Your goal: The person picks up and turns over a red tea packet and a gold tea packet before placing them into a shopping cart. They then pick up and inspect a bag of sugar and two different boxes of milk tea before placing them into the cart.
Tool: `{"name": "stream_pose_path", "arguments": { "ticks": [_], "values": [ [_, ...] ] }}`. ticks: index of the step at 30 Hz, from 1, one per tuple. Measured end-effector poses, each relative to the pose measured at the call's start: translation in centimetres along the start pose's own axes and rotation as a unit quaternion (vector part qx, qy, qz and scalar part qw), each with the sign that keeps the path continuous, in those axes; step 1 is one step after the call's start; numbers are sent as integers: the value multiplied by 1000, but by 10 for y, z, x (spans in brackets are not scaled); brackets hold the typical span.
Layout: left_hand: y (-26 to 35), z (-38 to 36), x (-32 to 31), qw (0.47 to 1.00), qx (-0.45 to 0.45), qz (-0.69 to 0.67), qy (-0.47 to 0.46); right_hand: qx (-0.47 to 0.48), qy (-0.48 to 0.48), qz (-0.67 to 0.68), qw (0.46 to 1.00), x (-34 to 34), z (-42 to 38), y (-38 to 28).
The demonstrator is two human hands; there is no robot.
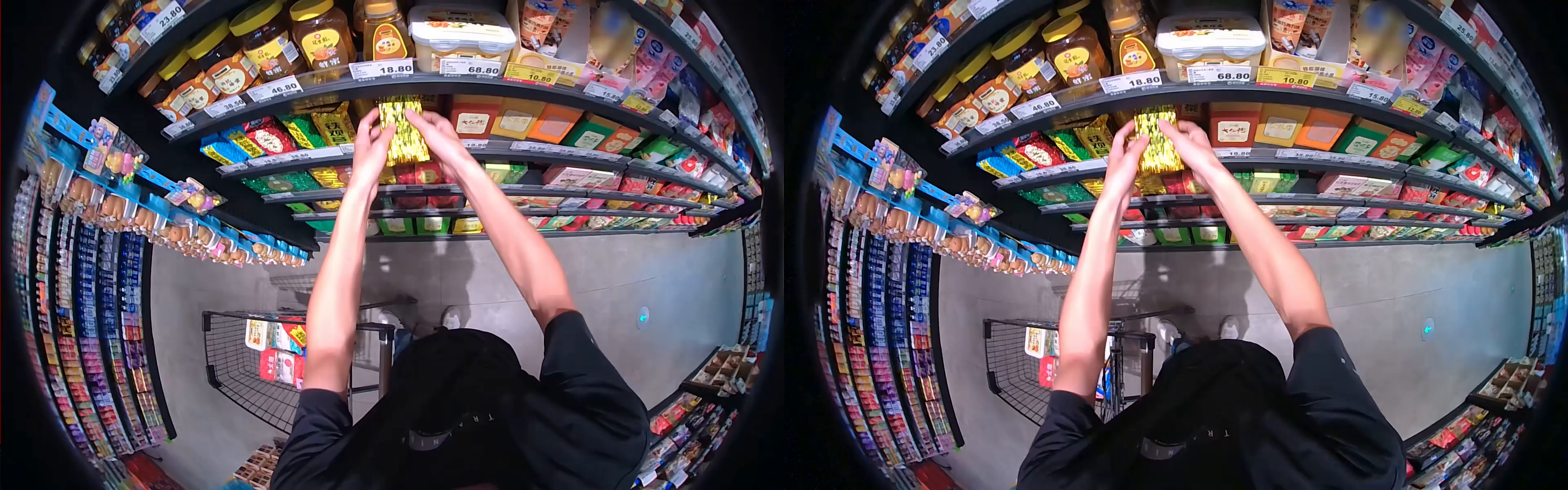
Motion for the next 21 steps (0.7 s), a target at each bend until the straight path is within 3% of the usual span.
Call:
{"name": "stream_pose_path", "arguments": {
  "ticks": [1,5,6,8,9,11,13,15,18,21],
  "values": [
    [-4,-9,6,1000,2,-25,-17,-2,-46,23,999,4,-13,-1],
    [-14,-68,32,994,107,24,-28,-105,-31,-30,994,30,-80,-2],
    [-26,-80,35,988,128,-85,-34,-112,-28,-47,992,32,-96,-5],
    [-55,-94,47,990,118,-54,-49,-125,-27,-76,989,50,-109,19],
    [-19,-123,37,992,111,-51,-24,-139,-14,-127,982,55,-117,23],
    [-35,-135,40,983,103,-111,-107,-101,-13,-32,994,59,-145,21],
    [-21,-157,39,981,119,-115,-100,-129,-9,-58,990,64,-166,14],
    [-19,-172,40,978,148,-113,-97,-142,4,11,990,70,-182,18],
    [-21,-185,40,976,107,-154,-109,-126,-19,11,992,78,-193,15],
    [-19,-192,40,970,131,-178,-103,-79,-10,4,997,82,-201,12]
  ]
}}
Point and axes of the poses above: each hand's wrist, its own z-axis towards the middle knuckle, its own x-axis out of the back of the hand, y = z × x, the point moved 2 cm from there along z, towards the middle knuckle, and after that the axes turned 15 degrees about y, right-handed, at the moved point
